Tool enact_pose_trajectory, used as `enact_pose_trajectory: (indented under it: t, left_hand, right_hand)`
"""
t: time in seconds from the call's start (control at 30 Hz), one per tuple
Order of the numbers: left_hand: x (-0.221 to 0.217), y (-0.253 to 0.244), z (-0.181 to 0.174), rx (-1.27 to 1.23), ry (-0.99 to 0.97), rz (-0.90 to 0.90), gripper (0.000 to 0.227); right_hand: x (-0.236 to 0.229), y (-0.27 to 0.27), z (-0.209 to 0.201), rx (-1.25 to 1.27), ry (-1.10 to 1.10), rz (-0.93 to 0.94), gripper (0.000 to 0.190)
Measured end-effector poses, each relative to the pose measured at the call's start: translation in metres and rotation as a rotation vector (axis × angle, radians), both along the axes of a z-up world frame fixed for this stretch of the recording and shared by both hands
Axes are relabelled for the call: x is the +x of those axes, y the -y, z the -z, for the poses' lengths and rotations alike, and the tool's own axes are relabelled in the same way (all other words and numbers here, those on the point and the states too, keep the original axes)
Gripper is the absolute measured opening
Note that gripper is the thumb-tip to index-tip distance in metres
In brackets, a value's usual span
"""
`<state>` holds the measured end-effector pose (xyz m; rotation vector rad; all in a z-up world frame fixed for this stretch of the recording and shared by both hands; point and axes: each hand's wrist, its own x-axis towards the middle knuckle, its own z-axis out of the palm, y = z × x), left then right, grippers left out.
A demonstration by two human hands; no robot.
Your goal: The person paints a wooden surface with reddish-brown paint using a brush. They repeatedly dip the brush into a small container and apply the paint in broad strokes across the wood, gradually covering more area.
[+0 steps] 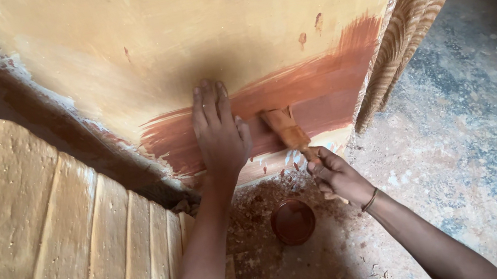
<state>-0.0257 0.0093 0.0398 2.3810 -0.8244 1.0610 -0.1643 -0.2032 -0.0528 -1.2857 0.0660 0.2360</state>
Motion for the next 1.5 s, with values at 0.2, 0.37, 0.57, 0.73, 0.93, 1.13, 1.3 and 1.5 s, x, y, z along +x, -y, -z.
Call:
enact_pose_trajectory:
  t: [0.2,0.37,0.57,0.73,0.93,1.13,1.3,1.5]
  left_hand:
    - [-0.001,-0.001,0.000,-0.026,0.026,0.013,0.063]
    - [-0.002,-0.002,0.000,-0.022,0.018,0.017,0.063]
    - [0.003,0.001,0.003,-0.001,0.024,-0.012,0.064]
    - [0.001,0.001,0.003,-0.024,0.020,0.016,0.066]
    - [-0.001,0.000,0.001,0.009,-0.012,-0.015,0.068]
    - [-0.002,0.000,-0.002,0.011,0.001,-0.006,0.069]
    - [-0.003,0.001,-0.001,0.016,-0.009,-0.026,0.071]
    - [0.001,0.000,0.001,0.022,-0.003,-0.047,0.070]
  right_hand:
    - [-0.005,0.009,-0.035,0.155,-0.101,0.325,0.044]
    - [-0.018,0.034,-0.081,0.193,0.293,0.528,0.021]
    - [-0.006,0.048,-0.090,-0.123,0.392,0.551,0.031]
    - [0.006,0.025,-0.024,-0.503,0.027,0.375,0.067]
    - [-0.007,-0.004,0.050,-0.386,-0.313,0.124,0.051]
    - [0.012,0.023,-0.025,-0.163,-0.190,0.209,0.041]
    - [0.001,0.028,-0.123,-0.139,0.228,0.267,0.034]
    - [-0.007,0.029,-0.178,-0.182,0.507,0.441,0.046]
